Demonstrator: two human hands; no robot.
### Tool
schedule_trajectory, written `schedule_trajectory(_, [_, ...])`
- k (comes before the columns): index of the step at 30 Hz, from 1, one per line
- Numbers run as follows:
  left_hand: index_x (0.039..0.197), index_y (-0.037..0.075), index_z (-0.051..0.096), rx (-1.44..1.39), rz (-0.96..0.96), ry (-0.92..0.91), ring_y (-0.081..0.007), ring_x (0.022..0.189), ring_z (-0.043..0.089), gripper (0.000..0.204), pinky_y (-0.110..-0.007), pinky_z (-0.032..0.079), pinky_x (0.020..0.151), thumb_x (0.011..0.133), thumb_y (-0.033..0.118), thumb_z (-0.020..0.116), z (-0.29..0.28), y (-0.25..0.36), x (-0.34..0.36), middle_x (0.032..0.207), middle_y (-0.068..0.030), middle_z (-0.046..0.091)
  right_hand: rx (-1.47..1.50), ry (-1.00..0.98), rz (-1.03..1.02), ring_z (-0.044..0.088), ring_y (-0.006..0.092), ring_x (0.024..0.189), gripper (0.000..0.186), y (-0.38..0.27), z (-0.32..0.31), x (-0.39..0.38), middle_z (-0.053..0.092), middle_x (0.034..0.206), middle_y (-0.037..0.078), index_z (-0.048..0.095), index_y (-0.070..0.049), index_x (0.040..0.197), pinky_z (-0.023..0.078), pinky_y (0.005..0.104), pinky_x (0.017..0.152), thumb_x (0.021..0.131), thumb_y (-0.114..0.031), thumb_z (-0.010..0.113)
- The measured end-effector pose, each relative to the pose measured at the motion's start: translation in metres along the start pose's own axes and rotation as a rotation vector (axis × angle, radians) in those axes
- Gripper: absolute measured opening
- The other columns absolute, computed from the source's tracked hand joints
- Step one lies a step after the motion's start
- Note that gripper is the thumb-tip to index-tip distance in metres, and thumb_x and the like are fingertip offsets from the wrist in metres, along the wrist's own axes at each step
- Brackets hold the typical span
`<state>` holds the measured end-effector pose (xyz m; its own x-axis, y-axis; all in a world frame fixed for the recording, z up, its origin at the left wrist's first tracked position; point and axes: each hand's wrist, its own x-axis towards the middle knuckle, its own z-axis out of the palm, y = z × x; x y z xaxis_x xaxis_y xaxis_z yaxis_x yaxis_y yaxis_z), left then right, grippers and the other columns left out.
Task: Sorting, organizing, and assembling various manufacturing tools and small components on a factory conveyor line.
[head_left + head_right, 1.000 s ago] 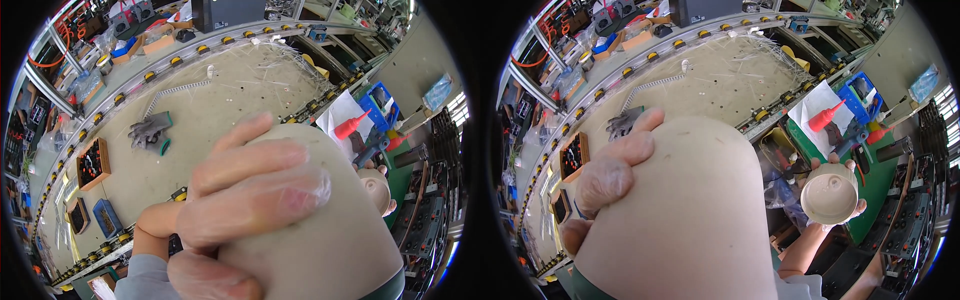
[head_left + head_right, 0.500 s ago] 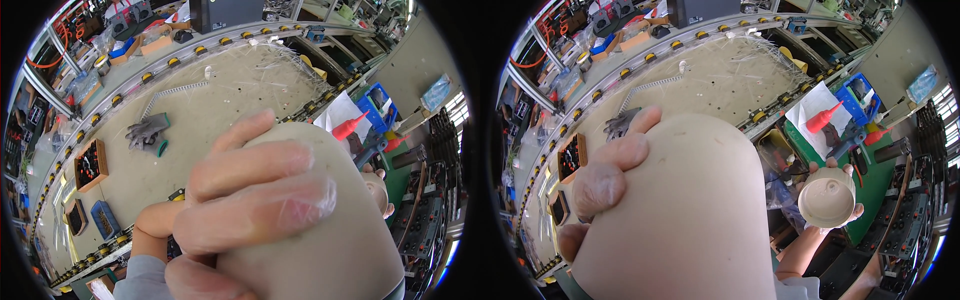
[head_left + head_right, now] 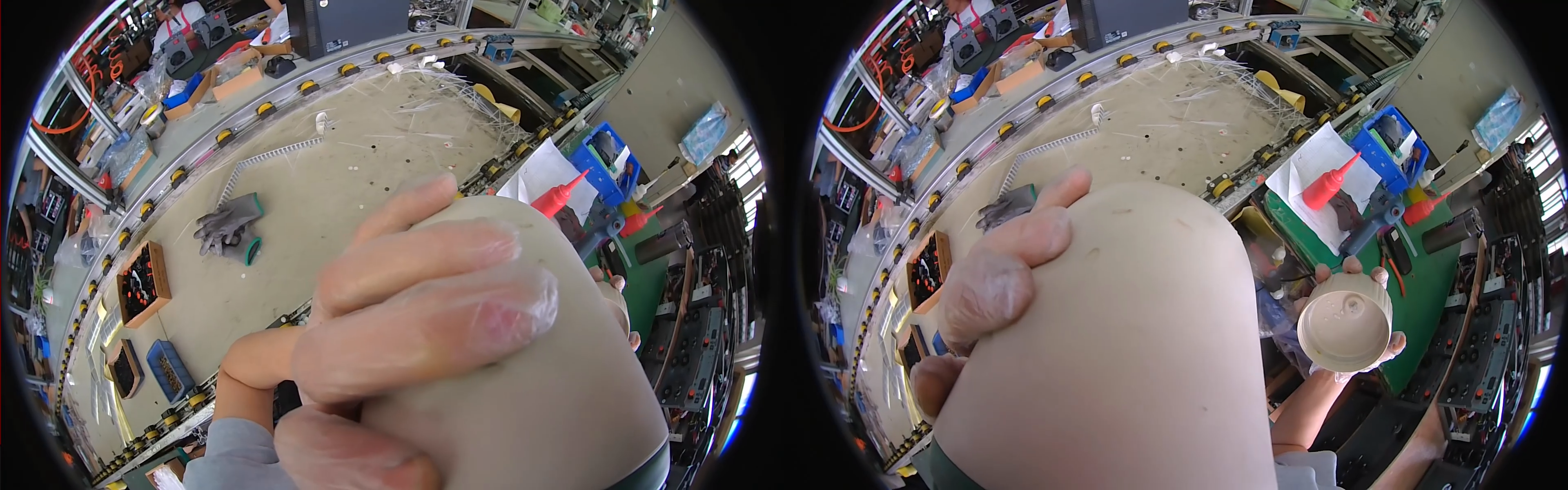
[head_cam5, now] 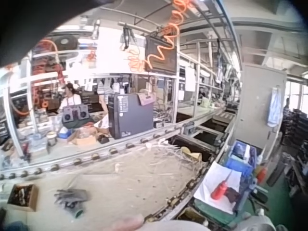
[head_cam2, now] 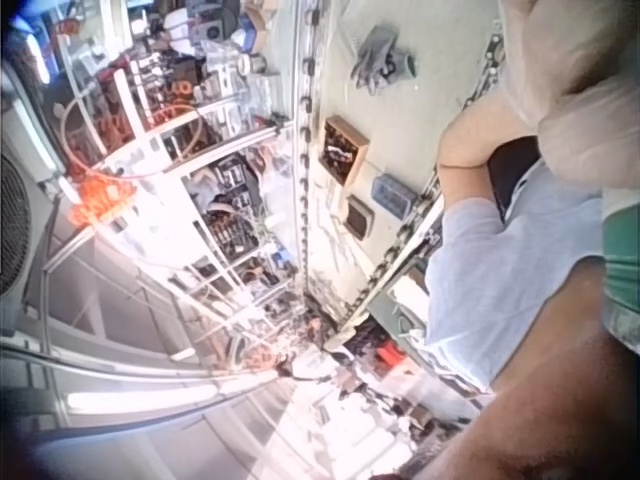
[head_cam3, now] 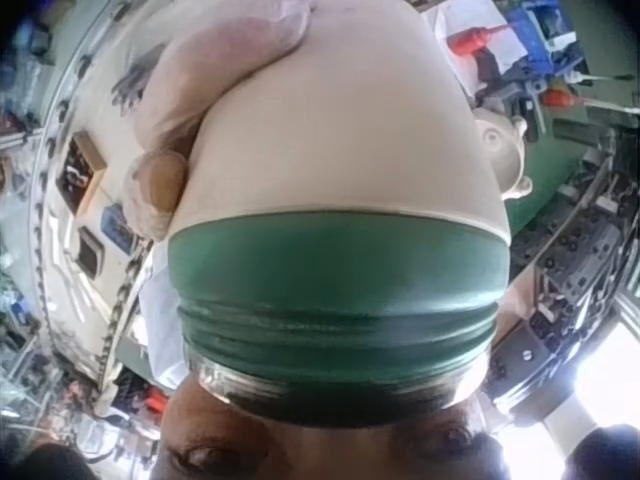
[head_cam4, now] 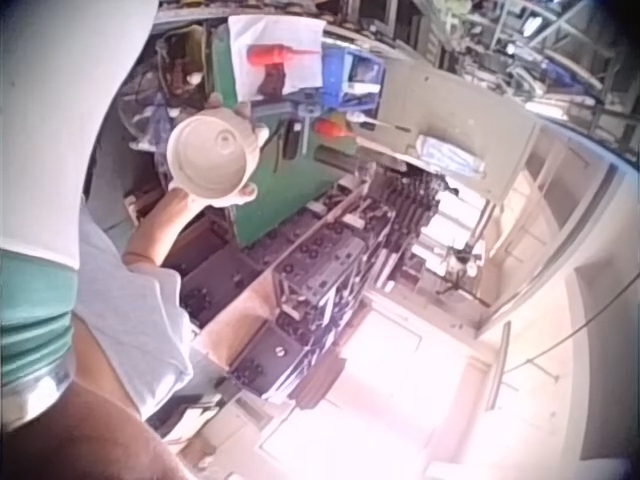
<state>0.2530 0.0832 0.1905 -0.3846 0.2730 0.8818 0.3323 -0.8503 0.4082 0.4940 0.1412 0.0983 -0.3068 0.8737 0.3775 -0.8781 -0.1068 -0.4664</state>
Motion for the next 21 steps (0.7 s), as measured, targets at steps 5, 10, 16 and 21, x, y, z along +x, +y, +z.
schedule_trajectory(5, [0.091, 0.005, 0.058, 0.024, -0.034, 0.019, -0.0275, 0.094, 0.063, 0.024, -0.054, 0.045, 0.091, 0.091, 0.028, 0.05, 0.015, -0.003, 0.001, 0.099, -0.0056, 0.064, -0.003, 0.06, -0.047, 0.04, 0.0443, 0.123, 0.072, -0.004, 0.002, -0.008, 0.04, 0.13, 0.013, 0.041, -0.015, 0.126, 0.048, 0.0601, 0.084, 0.07, -0.047, 0.074])
schedule_trajectory(10, [0.097, 0.008, 0.054, -0.192, -0.493, 0.193, -0.0281, 0.093, 0.063, 0.021, -0.055, 0.045, 0.091, 0.091, 0.027, 0.05, 0.043, 0.033, -0.002, 0.101, -0.007, 0.063, -0.005, 0.014, -0.065, 0.041, 0.0441, 0.123, 0.071, -0.014, -0.011, -0.009, 0.04, 0.13, 0.014, 0.042, -0.015, 0.125, 0.048, 0.0588, 0.084, 0.07, -0.047, 0.074])
schedule_trajectory(16, [0.103, 0.01, 0.046, -0.111, -0.018, 0.018, -0.0281, 0.093, 0.062, 0.019, -0.055, 0.044, 0.092, 0.091, 0.025, 0.05, 0.049, -0.006, 0.004, 0.101, -0.0075, 0.062, 0.021, 0.01, -0.101, 0.042, 0.0442, 0.122, 0.068, -0.02, -0.016, -0.012, 0.041, 0.128, 0.014, 0.043, -0.015, 0.123, 0.048, 0.0603, 0.085, 0.071, -0.046, 0.074])
schedule_trajectory(21, [0.102, 0.01, 0.045, -0.097, 0.008, 0.088, -0.0264, 0.093, 0.062, 0.017, -0.054, 0.045, 0.092, 0.091, 0.021, 0.052, 0.076, -0.005, 0.006, 0.1, -0.0064, 0.061, 0.007, 0.066, -0.118, 0.043, 0.0445, 0.118, 0.068, -0.024, -0.024, -0.012, 0.042, 0.124, 0.013, 0.044, -0.014, 0.122, 0.05, 0.0592, 0.083, 0.071, -0.046, 0.074])
